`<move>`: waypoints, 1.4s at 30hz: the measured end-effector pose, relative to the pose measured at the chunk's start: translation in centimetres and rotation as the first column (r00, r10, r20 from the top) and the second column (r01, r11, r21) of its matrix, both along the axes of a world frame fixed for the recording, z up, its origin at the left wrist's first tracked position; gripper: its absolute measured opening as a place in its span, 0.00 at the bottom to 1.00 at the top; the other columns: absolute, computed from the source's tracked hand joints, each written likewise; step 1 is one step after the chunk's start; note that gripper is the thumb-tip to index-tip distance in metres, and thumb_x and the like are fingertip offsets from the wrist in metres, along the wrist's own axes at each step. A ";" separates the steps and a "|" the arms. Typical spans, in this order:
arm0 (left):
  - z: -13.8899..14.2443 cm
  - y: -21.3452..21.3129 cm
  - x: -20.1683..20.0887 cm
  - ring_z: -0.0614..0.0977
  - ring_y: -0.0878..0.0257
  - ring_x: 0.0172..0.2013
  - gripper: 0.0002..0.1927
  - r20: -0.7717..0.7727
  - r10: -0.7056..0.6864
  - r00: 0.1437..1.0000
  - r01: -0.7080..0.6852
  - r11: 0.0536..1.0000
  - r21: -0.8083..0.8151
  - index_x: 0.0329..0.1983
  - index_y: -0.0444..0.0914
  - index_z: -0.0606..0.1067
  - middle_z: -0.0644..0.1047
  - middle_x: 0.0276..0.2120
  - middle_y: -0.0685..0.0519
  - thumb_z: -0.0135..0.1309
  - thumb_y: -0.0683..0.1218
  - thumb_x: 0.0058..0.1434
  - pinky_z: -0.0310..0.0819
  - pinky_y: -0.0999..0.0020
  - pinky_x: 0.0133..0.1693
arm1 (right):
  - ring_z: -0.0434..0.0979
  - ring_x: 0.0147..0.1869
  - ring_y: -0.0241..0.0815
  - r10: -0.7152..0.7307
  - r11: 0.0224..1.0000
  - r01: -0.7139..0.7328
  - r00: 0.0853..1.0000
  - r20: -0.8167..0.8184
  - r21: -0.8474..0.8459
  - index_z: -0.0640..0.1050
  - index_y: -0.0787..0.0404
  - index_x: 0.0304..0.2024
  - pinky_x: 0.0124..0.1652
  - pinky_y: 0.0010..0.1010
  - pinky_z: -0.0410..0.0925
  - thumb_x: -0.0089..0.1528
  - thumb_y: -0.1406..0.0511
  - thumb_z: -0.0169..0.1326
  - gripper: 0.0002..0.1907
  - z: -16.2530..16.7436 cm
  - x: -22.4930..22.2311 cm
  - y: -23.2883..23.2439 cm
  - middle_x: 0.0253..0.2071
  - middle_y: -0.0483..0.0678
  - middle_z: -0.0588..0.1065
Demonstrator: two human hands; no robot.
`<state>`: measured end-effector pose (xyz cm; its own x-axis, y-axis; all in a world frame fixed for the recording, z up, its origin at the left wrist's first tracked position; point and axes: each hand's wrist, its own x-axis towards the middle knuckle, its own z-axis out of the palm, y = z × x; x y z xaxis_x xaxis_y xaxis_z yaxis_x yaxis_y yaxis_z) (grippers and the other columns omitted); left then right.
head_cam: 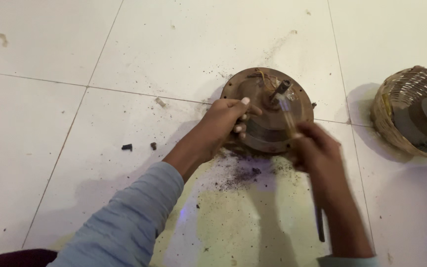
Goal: The person uses a metal scraper to remove debris and residue from the surface of a circular electrical component on the floor. They then use a screwdriver to adjust or remove a small part from the center of the component.
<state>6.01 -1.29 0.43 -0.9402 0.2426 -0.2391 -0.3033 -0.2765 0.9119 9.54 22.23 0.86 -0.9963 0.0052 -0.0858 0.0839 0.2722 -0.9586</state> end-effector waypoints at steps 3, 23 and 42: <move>0.0 -0.2 0.0 0.66 0.68 0.22 0.18 0.038 -0.033 0.999 0.026 0.984 0.177 0.47 0.28 0.76 0.66 0.24 0.57 0.40 0.46 0.71 0.68 0.71 0.26 | 0.66 0.26 0.30 0.079 0.996 -0.077 0.996 0.033 -0.045 0.79 0.64 0.53 0.25 0.24 0.61 0.66 0.63 0.52 0.16 0.8 1.8 -4.8 0.28 0.44 0.72; -1.5 -0.7 -0.6 0.57 0.71 0.19 0.22 0.146 -0.027 0.989 0.002 0.985 0.171 0.27 0.41 0.67 0.57 0.20 0.62 0.42 0.60 0.72 0.52 0.73 0.22 | 0.61 0.21 0.30 0.101 0.990 -0.087 0.987 0.122 -0.112 0.81 0.58 0.51 0.21 0.24 0.56 0.67 0.59 0.50 0.16 -0.6 1.2 -5.6 0.21 0.41 0.67; -1.1 -1.0 0.0 0.71 0.70 0.22 0.18 0.037 -0.069 0.997 0.062 0.986 0.153 0.48 0.33 0.78 0.66 0.20 0.61 0.46 0.52 0.72 0.70 0.73 0.27 | 0.75 0.22 0.33 0.089 0.986 -0.093 0.995 0.035 0.139 0.80 0.60 0.55 0.23 0.28 0.68 0.65 0.66 0.52 0.17 1.6 1.9 -7.8 0.26 0.47 0.80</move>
